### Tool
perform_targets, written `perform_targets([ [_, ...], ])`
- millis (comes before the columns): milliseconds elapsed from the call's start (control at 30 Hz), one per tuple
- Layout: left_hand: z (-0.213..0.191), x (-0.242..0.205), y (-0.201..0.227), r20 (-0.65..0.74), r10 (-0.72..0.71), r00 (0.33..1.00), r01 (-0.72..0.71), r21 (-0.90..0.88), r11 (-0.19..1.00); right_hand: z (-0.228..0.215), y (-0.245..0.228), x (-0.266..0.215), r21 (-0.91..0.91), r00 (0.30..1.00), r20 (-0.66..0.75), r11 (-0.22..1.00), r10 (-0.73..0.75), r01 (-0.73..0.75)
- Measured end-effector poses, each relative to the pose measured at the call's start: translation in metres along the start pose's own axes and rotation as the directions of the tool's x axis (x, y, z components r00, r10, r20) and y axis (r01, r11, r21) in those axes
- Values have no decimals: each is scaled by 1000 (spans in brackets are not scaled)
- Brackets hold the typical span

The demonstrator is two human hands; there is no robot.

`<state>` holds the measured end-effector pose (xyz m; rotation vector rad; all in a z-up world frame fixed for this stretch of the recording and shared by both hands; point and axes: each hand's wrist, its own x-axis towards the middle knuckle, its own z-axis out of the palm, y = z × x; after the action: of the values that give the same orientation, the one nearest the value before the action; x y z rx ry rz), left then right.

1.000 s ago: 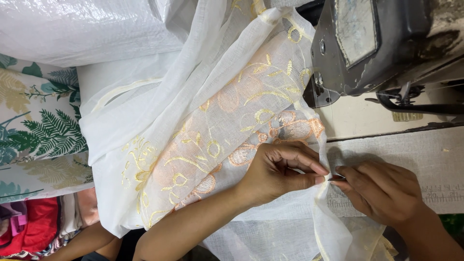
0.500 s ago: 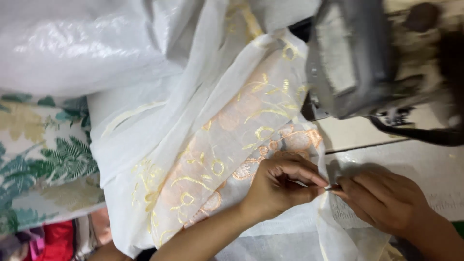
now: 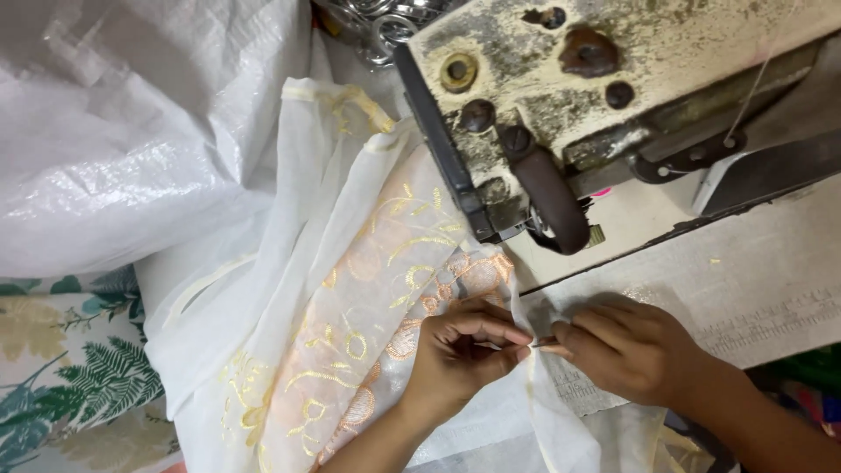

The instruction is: Trimming excess threads and fabric from an embroidered white garment using small scissors.

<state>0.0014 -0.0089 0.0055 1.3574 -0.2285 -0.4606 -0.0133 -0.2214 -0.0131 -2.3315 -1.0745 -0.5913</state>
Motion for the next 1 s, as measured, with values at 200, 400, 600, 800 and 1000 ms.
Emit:
perform_targets([
  [200,-7,-5,-1,128,-83,988,75,65,995,-3,-2,2,-121,996,-87,993,-14,4],
  [400,-9,-6,-1,105,-92,990,92,2,996,2,-3,-3,-37,991,-95,995,91,-94],
  [600,-13,-4,4,52,-32,998,33,-28,999,4,-1,-7,-12,982,-128,990,141,-144],
  [800,-12,-8,1,78,17,997,-23,80,996,3,-3,-1,-51,993,-89,995,76,-80],
  [1000,-12,-10,3,62,1,998,-2,28,1000,8,-2,-8,-57,995,-83,997,46,-51],
])
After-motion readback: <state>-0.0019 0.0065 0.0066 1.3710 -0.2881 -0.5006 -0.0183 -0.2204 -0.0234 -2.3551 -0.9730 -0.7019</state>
